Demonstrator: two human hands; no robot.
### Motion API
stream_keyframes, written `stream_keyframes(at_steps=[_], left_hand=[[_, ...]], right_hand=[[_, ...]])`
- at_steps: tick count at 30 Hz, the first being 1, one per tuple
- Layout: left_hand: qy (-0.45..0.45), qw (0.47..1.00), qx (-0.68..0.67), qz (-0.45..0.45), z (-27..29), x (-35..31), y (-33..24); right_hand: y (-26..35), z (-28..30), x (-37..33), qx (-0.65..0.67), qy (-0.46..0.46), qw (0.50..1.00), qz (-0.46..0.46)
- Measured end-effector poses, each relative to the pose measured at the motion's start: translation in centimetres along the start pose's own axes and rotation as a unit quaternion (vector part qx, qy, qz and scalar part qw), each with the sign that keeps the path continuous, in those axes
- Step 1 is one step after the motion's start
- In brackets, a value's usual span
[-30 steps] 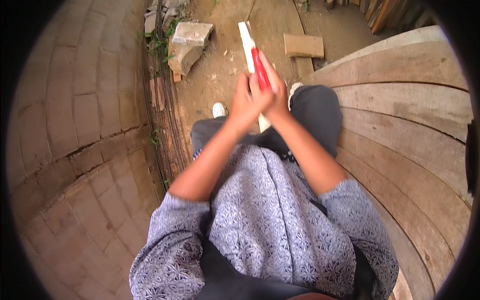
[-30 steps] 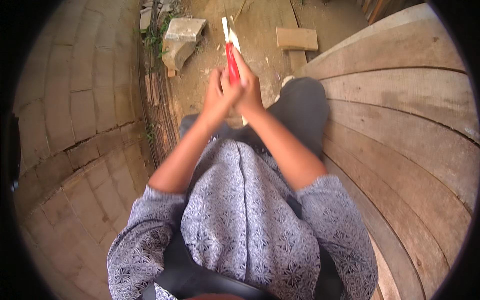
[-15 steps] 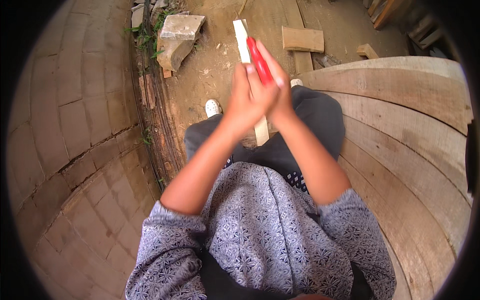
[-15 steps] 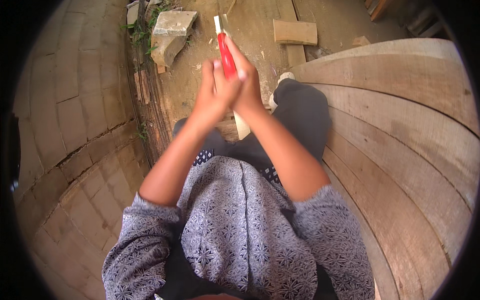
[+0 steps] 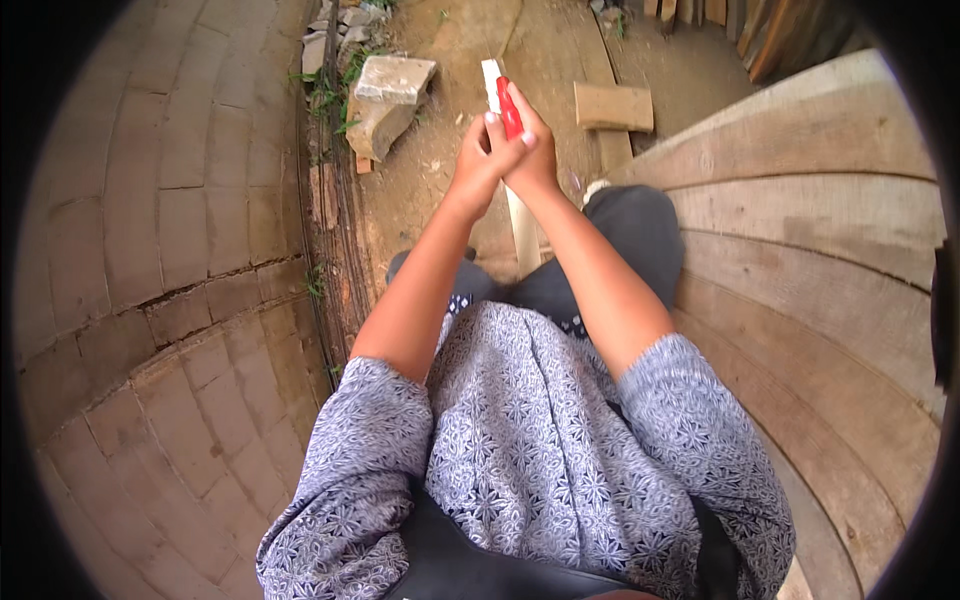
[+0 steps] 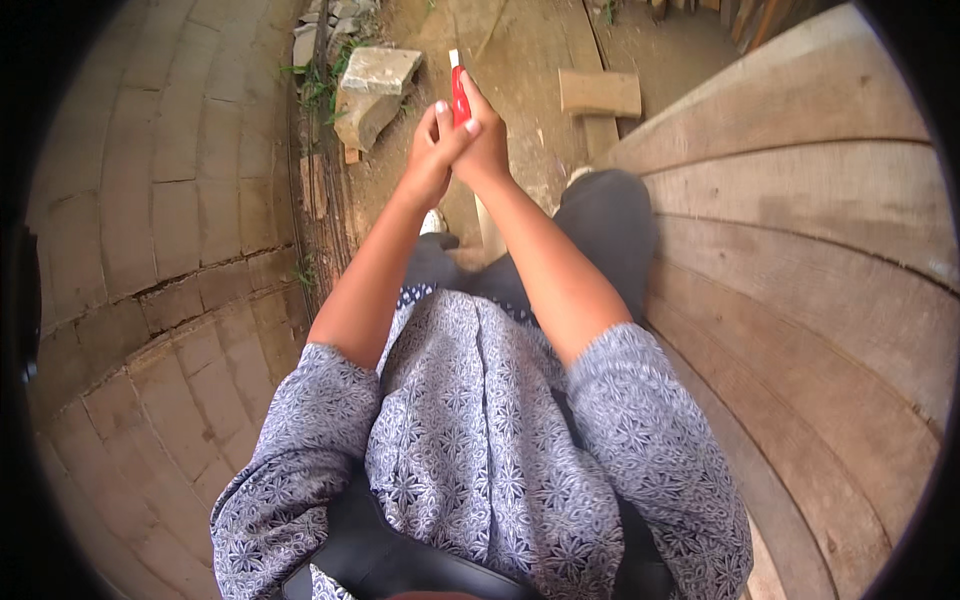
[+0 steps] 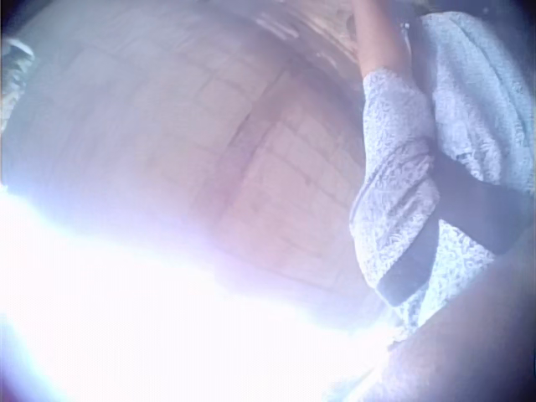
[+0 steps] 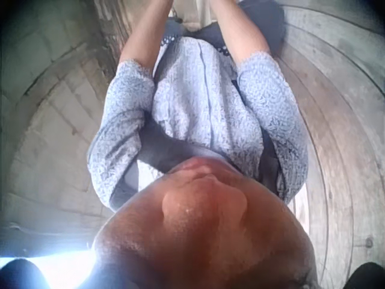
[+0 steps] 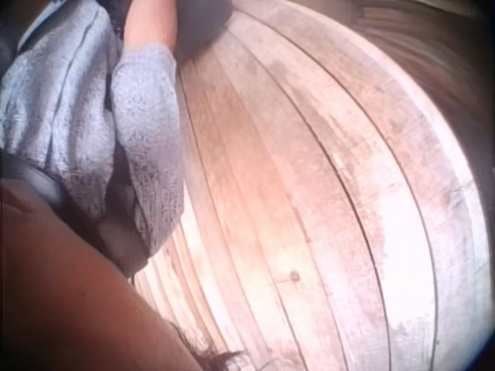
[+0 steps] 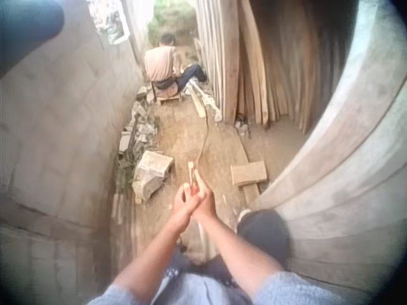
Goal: The person uses a red-handled knife to shave and smooth a long, thin piece of light-colored wood. They hold the wood with both hands, repeatedly drawing the blade along its length to remove thin shavings. The person occasionally repositions the wood and continues the shaving process.
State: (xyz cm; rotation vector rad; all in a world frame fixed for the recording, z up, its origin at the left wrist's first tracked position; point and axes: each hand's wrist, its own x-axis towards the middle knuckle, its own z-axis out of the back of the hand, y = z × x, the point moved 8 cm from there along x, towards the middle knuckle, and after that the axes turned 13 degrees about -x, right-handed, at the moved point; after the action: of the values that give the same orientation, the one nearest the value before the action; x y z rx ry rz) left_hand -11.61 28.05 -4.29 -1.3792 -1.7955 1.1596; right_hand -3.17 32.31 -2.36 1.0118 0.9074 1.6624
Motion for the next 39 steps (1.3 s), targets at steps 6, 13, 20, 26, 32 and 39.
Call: stream_keyframes(at_steps=[6, 13, 20, 26, 32, 39], left_hand=[[0.072, 0.974, 0.203, 0.067, -7.1, -16.7, -3.1], [0.092, 0.952, 0.291, -0.011, -8.8, -15.8, -5.6], [-0.041, 0.981, 0.19, -0.006, -2.8, -2.5, -3.8], [-0.065, 0.992, 0.061, 0.093, -0.5, 8.2, -1.2], [0.055, 0.995, 0.078, 0.018, -0.7, 4.4, 0.5], [0.061, 0.963, 0.26, -0.039, -4.9, -14.2, -2.0]], right_hand=[[5.1, 9.3, -13.7, -0.008, 0.049, 0.999, 0.019], [5.9, 10.4, -13.2, -0.005, 0.034, 0.999, 0.016], [1.9, 2.7, -1.0, 0.004, -0.011, 0.999, 0.038], [-4.7, -2.6, 9.3, 0.004, 0.034, 0.99, -0.138], [-3.4, -0.6, 4.2, 0.002, -0.07, 0.997, 0.023], [2.0, 7.3, -13.4, -0.001, 0.015, 0.999, 0.03]])
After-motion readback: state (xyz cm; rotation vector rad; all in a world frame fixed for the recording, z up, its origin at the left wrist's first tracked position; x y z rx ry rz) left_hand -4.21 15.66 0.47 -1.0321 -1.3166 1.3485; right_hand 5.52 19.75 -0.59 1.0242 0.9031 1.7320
